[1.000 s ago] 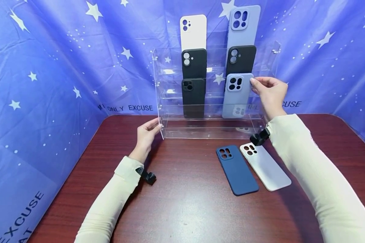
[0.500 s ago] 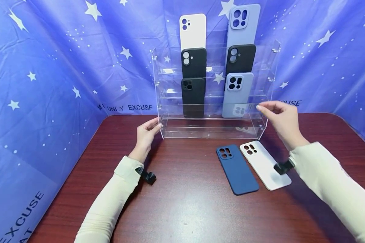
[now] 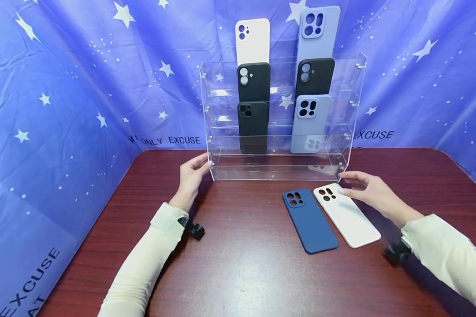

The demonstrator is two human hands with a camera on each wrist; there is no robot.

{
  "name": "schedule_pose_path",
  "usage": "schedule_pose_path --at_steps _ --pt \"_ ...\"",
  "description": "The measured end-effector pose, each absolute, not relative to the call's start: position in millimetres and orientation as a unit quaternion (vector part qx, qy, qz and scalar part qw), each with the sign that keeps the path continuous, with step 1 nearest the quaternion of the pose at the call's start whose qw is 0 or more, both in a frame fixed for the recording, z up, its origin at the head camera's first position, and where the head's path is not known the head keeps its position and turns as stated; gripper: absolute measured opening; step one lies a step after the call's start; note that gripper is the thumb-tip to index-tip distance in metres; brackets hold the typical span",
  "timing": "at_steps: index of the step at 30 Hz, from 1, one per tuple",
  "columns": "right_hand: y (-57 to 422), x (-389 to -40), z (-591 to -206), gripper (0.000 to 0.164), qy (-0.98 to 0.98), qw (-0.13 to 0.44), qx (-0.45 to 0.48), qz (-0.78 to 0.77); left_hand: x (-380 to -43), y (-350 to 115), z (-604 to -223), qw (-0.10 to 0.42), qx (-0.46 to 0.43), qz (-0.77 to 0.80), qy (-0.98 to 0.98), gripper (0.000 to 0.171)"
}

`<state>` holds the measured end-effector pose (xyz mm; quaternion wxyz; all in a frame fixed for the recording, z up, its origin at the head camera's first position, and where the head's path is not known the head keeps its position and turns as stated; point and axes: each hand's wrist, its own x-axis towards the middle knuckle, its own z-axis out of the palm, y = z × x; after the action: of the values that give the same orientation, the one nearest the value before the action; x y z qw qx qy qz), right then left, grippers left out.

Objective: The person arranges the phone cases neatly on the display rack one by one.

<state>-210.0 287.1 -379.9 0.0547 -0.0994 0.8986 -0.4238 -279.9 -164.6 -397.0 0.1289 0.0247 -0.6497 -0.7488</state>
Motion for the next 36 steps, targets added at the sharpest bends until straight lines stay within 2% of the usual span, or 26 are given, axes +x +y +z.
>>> schedule_pose_path --at_steps 5,19,25,36 --pt "289 -211 -393 0.065 0.88 0.083 -0.118 -0.453 -280 -164 -397 0.124 0.021 -0.752 -0.647 0.036" --pt "288 -215 -407 0.072 0.864 0.097 -0.126 -0.477 -279 -164 -394 0.121 0.027 -0.746 -0.654 0.036" --pt "287 -215 -409 0.079 0.883 0.107 -0.128 -0.438 -279 -165 -394 0.122 0.027 -0.748 -0.652 0.036" --pt "278 -208 -408 0.094 0.92 0.086 -0.155 -0.35 -279 -165 -396 0.123 0.026 -0.749 -0.651 0.037"
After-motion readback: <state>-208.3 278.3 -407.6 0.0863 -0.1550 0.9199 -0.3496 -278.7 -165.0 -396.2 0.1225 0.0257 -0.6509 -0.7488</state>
